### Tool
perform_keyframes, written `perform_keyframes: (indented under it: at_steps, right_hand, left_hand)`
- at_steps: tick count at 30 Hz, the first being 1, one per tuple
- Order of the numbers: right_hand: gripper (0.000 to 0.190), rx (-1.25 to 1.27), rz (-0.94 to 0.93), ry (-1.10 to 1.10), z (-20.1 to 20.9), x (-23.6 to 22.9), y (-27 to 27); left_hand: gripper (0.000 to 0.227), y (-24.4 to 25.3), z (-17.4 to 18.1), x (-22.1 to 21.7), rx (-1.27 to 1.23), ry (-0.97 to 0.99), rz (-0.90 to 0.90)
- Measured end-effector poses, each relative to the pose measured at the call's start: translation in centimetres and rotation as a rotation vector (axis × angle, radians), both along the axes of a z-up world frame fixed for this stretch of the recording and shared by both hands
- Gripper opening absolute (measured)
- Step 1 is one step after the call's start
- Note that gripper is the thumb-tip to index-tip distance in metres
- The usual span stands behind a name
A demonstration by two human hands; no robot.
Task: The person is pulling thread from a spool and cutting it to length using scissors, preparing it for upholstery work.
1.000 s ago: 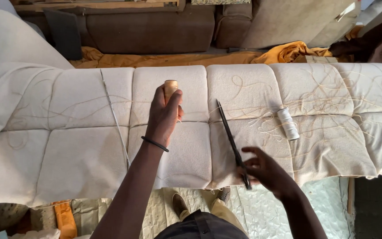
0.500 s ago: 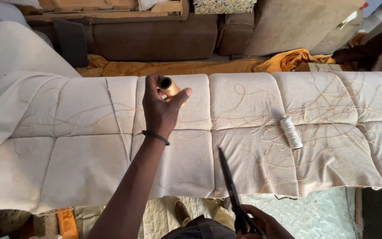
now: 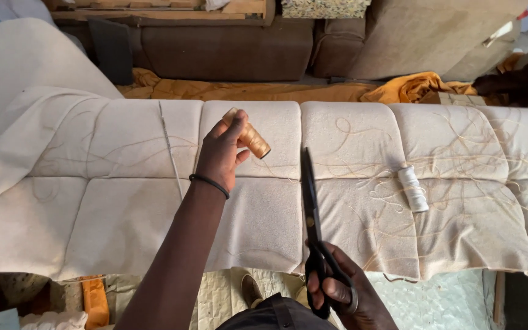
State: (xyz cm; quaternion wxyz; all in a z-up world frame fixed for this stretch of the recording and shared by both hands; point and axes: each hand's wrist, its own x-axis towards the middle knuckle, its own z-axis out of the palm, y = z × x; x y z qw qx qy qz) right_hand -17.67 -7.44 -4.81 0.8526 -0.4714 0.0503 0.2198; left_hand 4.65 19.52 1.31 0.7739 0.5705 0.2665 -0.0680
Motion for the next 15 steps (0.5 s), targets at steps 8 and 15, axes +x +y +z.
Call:
perform_keyframes:
  at_steps: [8, 15]
  right_hand:
    - [0.116, -0.058, 0.193, 0.121, -1.5, 0.0, 2.2]
    - [0.13, 0.037, 0.357, 0.227, -3.4, 1.6, 4.6]
  left_hand:
    - [0.034, 5.8, 1.3, -0.5, 1.114, -0.734, -0.301]
    - [0.036, 5.3, 1.8, -1.2, 0.411, -0.903, -0.335]
